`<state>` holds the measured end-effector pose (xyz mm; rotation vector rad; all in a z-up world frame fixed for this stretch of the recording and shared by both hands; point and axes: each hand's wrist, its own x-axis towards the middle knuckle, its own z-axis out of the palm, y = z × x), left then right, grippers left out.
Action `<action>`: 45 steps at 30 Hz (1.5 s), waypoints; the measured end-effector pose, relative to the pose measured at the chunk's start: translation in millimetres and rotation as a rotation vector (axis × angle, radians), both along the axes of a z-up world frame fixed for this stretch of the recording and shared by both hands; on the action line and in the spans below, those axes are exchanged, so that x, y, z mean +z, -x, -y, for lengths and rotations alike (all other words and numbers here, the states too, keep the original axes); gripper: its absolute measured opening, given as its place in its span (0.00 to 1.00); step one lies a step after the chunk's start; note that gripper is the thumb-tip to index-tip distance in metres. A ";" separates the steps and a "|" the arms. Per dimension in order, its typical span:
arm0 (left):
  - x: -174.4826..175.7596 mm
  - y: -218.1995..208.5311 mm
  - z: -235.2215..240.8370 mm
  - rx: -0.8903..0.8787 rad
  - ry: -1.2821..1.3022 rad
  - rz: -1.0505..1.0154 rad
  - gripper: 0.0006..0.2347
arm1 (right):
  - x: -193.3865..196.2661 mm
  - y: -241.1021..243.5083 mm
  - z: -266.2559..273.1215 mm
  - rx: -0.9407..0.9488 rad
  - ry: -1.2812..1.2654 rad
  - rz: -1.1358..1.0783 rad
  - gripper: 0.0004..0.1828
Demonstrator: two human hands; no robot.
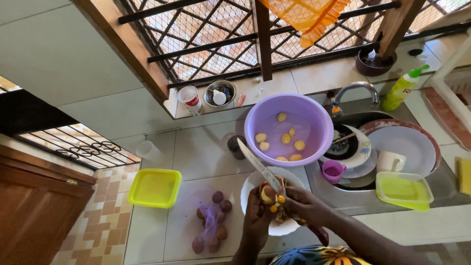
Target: The person peels potatoes using a knife over a white plate, collecting the peels. After peeling, the person drops the peeled potatoes into a purple bowl filled with water. The person repeats this process for several potatoes taken from a mesh bag on the counter.
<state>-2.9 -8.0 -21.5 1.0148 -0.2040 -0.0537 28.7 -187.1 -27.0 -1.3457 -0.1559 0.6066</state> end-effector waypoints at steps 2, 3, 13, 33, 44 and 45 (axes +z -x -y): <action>-14.2 0.8 0.4 0.021 0.031 -0.032 0.25 | 18.9 1.4 -3.2 -0.041 0.132 0.054 0.20; -21.0 1.1 0.4 0.044 0.062 -0.064 0.25 | 28.7 1.9 -5.1 -0.081 0.263 0.109 0.19; 15.7 1.3 3.6 0.184 -0.115 0.083 0.21 | 44.8 9.7 -19.5 -0.106 0.473 0.337 0.22; 15.0 8.3 -28.5 -0.309 0.242 -0.136 0.27 | -5.2 -5.3 -4.1 -0.201 0.169 -0.618 0.39; -39.9 8.4 -41.7 -0.143 0.246 -0.308 0.28 | -54.0 -23.0 25.7 0.237 1.604 0.522 0.10; -48.2 9.0 -42.9 -0.118 0.217 -0.358 0.30 | -56.4 -23.7 28.2 0.233 1.648 0.602 0.09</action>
